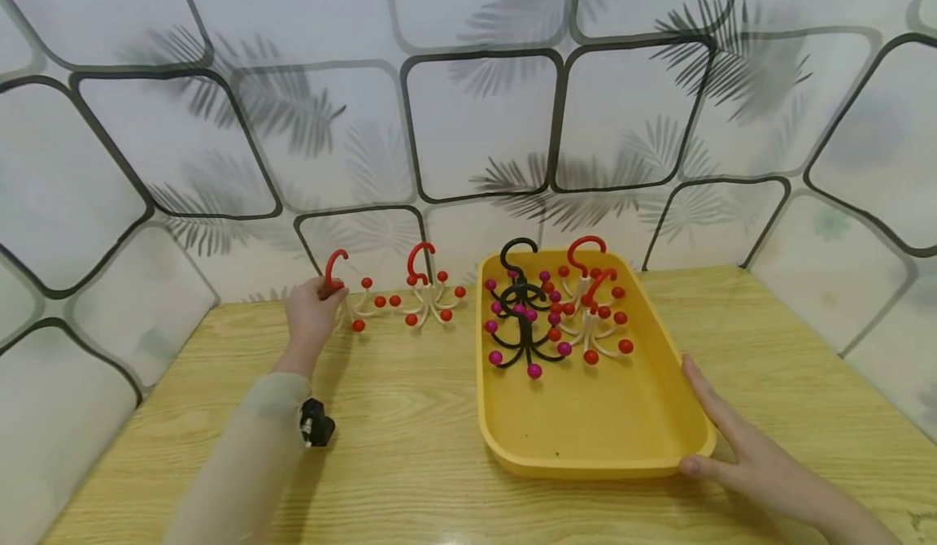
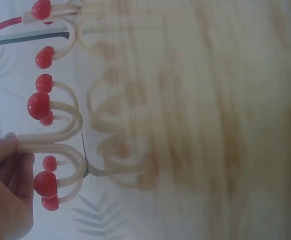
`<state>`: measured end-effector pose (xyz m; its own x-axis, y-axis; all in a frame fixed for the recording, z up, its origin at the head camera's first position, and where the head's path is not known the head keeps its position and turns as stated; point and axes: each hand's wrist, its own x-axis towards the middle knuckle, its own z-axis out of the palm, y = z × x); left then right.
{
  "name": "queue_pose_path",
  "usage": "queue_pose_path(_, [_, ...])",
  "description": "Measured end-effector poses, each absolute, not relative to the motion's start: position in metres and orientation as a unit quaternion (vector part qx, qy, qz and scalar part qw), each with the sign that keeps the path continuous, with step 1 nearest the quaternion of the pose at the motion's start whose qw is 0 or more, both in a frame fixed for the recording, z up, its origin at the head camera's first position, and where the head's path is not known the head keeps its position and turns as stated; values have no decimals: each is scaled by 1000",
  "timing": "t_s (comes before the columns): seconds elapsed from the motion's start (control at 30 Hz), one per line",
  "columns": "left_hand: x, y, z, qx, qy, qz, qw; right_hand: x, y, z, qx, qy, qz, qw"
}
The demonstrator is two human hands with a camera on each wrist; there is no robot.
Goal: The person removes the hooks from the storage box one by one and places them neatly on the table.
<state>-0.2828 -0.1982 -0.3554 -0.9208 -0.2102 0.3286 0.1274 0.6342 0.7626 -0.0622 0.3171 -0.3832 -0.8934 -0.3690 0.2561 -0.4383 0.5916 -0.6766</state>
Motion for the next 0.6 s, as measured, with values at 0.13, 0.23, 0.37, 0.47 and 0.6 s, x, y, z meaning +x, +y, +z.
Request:
queue_pose_path(0.13, [-283, -198, -357, 23, -880, -430, 200, -63, 317, -384, 227, -891, 391, 46])
queue_pose_path(0.23, [-284, -199, -359, 27, -876, -436, 202, -63, 317, -384, 228, -890, 392, 45])
queue_pose_path(0.37, [-285, -202, -363, 35, -874, -440, 201, -63, 317, -384, 229, -890, 392, 44])
queue_pose_path(0.47, [-285, -202, -364, 46, -866, -458, 196, -63, 316, -384, 229, -890, 393, 42])
queue_pose_path(0.6, [-283, -197, -360, 61, -819, -511, 254, -63, 317, -385, 231, -889, 394, 42])
